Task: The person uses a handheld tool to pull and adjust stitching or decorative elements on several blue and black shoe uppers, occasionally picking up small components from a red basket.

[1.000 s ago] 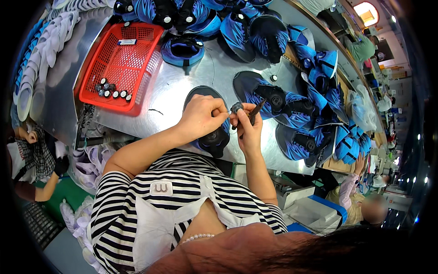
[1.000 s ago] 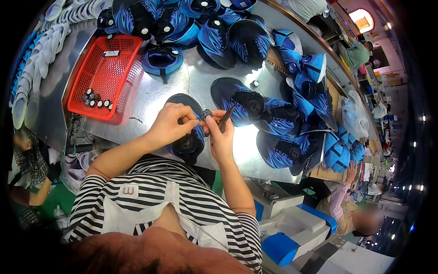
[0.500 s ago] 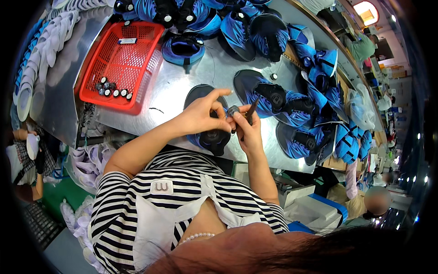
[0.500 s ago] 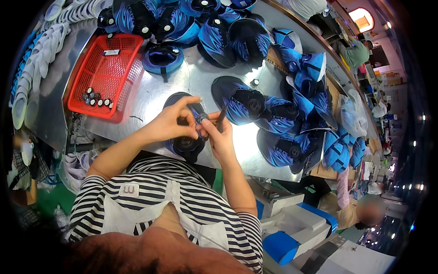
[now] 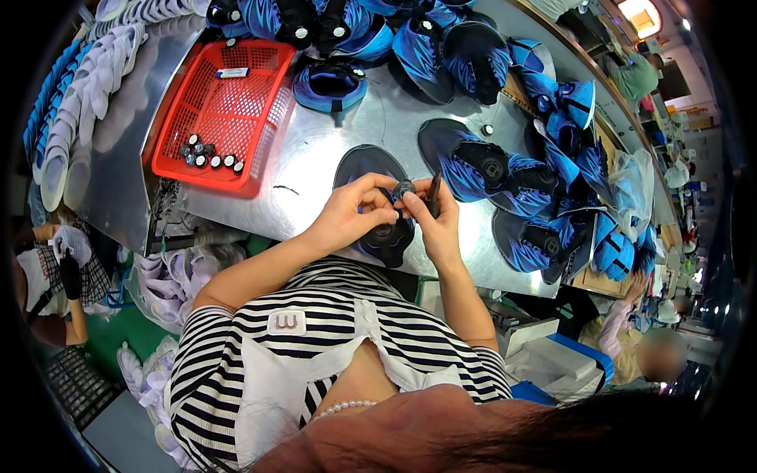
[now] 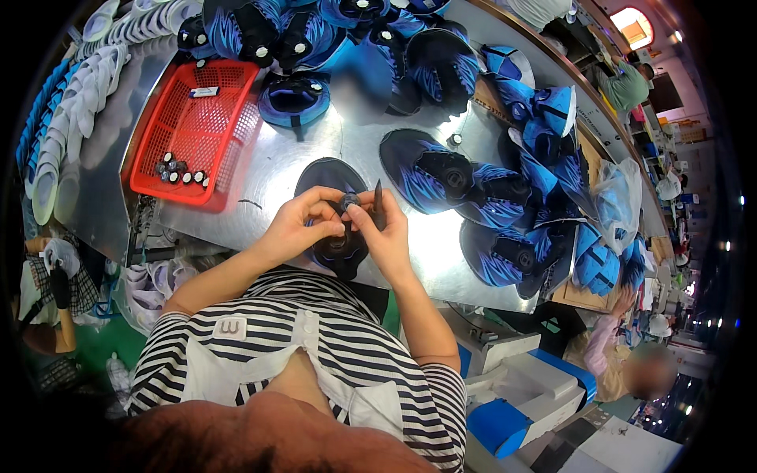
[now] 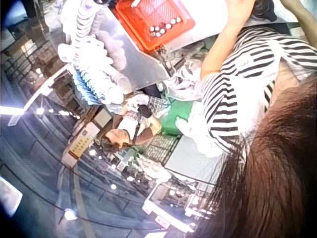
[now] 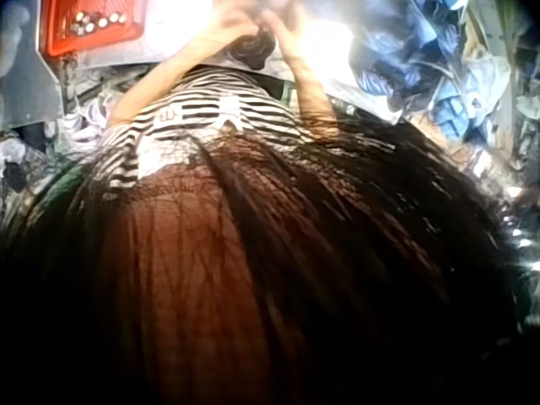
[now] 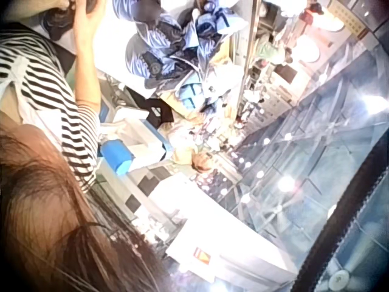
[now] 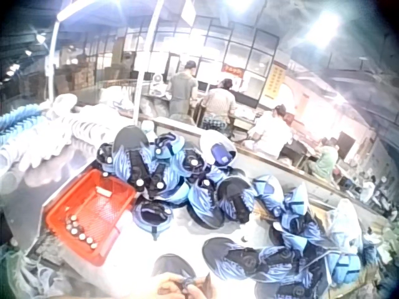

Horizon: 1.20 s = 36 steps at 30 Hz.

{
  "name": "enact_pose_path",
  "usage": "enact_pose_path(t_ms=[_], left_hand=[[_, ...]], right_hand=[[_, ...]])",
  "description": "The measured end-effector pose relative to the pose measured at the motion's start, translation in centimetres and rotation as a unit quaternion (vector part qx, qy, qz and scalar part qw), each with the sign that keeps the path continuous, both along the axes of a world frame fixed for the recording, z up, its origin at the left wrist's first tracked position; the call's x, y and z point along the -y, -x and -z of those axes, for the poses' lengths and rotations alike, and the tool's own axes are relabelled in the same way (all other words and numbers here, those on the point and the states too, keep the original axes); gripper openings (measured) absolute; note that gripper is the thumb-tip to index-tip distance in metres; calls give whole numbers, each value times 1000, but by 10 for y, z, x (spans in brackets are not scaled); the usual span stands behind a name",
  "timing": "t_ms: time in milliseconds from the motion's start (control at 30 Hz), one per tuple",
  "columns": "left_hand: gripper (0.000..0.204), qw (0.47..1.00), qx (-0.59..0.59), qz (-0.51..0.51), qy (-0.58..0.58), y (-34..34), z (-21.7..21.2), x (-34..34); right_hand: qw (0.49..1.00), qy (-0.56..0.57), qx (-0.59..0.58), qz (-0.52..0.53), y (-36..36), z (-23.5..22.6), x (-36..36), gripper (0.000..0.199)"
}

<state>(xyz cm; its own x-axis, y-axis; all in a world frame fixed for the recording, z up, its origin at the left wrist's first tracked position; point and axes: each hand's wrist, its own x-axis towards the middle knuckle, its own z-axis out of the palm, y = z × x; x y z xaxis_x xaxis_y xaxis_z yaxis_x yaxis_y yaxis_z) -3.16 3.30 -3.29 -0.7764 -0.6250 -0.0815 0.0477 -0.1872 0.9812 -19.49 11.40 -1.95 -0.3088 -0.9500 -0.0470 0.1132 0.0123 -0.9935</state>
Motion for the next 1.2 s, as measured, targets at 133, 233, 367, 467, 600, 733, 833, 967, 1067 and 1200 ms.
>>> enact_pose_path(t_ms=[133,233,367,467,600,733,833,967,1067,1200], left_hand=[[36,996,53,11,67,2,-18,5],[30,999,25,22,23,3,-18,12],[22,998,-42,-2,-49,1,-4,18],[19,990,-1,83,-111,-1,-8,18],[19,989,16,79,-122,-3,-8,20],[21,991,59,121,-24,2,-9,20],[23,998,-37,-1,-59,13,-14,8],[23,996,-40,-58,48,20,-5,4],[13,994,-81,-67,7,19,8,5],[11,925,-240,-130,-264,35,-22,15]], right_hand=[[997,-25,-64,-29,5,-1,-1,17],[992,-36,-114,-51,5,-10,-3,20],[986,-46,-145,-73,9,-5,-8,27],[984,-49,-150,-87,10,-1,-9,32],[991,-18,-91,-97,14,-5,-3,25],[988,-43,-114,-100,15,-19,10,10],[983,17,-176,-41,13,-7,13,14],[927,90,-361,50,14,-5,18,17],[992,81,97,25,23,-15,13,21],[929,83,356,-63,28,8,-13,23]])
